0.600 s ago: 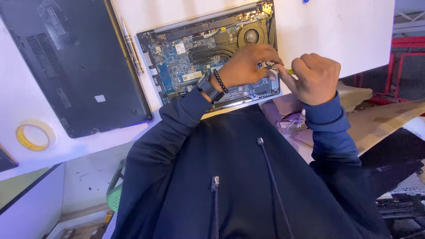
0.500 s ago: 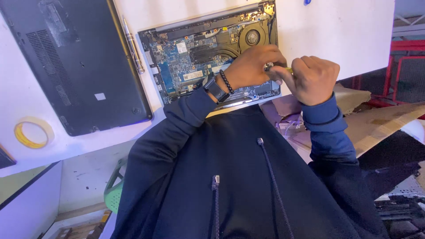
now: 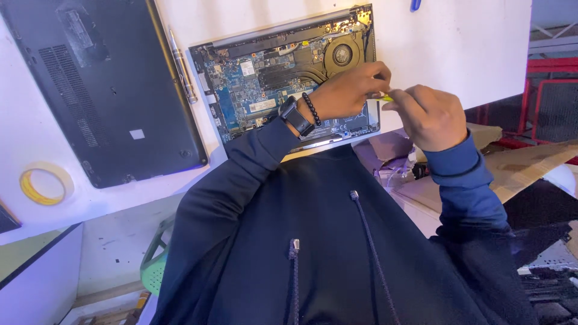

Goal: Repairing a laptop by unscrewing components and inspecting the motherboard

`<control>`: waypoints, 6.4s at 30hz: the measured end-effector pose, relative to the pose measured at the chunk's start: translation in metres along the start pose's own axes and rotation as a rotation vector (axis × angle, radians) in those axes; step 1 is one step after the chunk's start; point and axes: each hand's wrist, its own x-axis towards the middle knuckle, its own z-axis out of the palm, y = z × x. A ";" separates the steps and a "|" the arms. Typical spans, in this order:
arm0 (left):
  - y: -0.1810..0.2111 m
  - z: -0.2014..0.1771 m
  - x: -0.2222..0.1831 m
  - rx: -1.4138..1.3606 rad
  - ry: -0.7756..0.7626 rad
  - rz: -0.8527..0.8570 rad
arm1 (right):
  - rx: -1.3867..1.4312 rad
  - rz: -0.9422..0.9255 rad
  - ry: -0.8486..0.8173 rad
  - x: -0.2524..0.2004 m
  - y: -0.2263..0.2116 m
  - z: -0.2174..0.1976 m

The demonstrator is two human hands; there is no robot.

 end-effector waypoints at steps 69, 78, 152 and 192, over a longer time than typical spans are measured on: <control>-0.008 0.036 -0.027 -0.080 0.257 -0.044 | -0.034 -0.084 0.158 -0.007 0.009 0.027; 0.039 0.014 -0.032 -0.046 0.287 -0.361 | 0.472 0.103 0.124 -0.009 0.000 0.058; 0.138 -0.018 -0.260 0.488 0.778 -1.155 | 0.823 0.782 0.137 -0.057 -0.028 0.092; 0.159 0.045 -0.261 -0.076 1.120 -0.986 | 1.013 0.902 0.205 -0.080 -0.008 0.118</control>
